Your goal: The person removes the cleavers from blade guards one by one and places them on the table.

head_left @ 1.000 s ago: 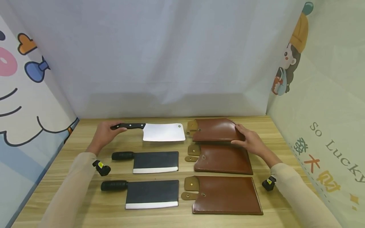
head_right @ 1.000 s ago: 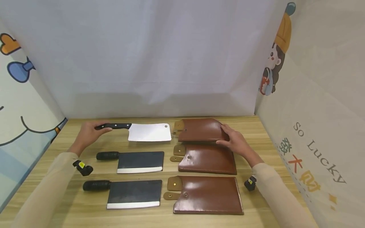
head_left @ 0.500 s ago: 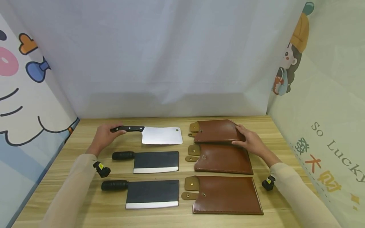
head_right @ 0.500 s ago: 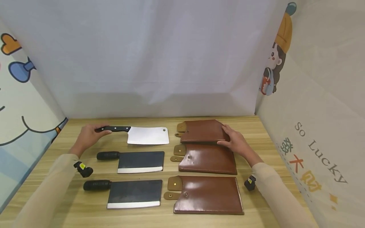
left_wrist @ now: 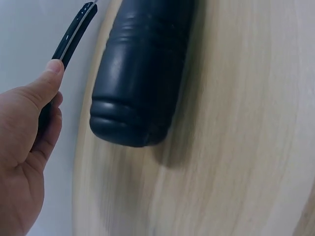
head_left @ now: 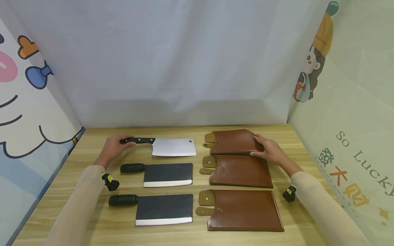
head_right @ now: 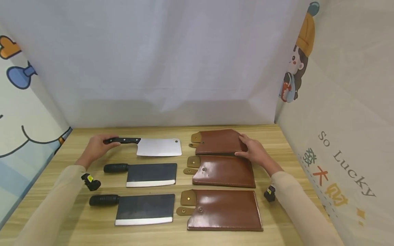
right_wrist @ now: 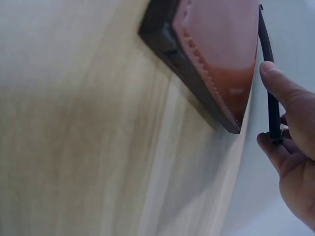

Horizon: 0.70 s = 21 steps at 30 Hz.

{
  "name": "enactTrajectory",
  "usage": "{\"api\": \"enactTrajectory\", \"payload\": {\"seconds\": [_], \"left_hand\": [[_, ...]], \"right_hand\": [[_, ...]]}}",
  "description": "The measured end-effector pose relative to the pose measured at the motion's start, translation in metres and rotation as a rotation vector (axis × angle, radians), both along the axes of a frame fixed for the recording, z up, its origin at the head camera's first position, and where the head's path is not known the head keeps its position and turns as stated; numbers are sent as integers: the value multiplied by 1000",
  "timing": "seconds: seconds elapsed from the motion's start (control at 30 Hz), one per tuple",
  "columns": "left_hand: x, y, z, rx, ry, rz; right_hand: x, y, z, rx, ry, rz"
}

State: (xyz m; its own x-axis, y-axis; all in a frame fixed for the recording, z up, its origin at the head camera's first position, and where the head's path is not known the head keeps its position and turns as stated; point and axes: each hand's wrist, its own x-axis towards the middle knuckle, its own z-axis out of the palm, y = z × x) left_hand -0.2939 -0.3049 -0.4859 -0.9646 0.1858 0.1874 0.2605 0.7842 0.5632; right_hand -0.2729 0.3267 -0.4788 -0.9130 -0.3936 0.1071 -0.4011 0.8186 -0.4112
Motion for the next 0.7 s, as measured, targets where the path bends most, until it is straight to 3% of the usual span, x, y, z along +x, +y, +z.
{"api": "enactTrajectory", "payload": {"seconds": [0.7], "left_hand": [[-3,-3,-17,-22,-110,3]], "right_hand": [[-9,2,-1,51,-50,-14]]}}
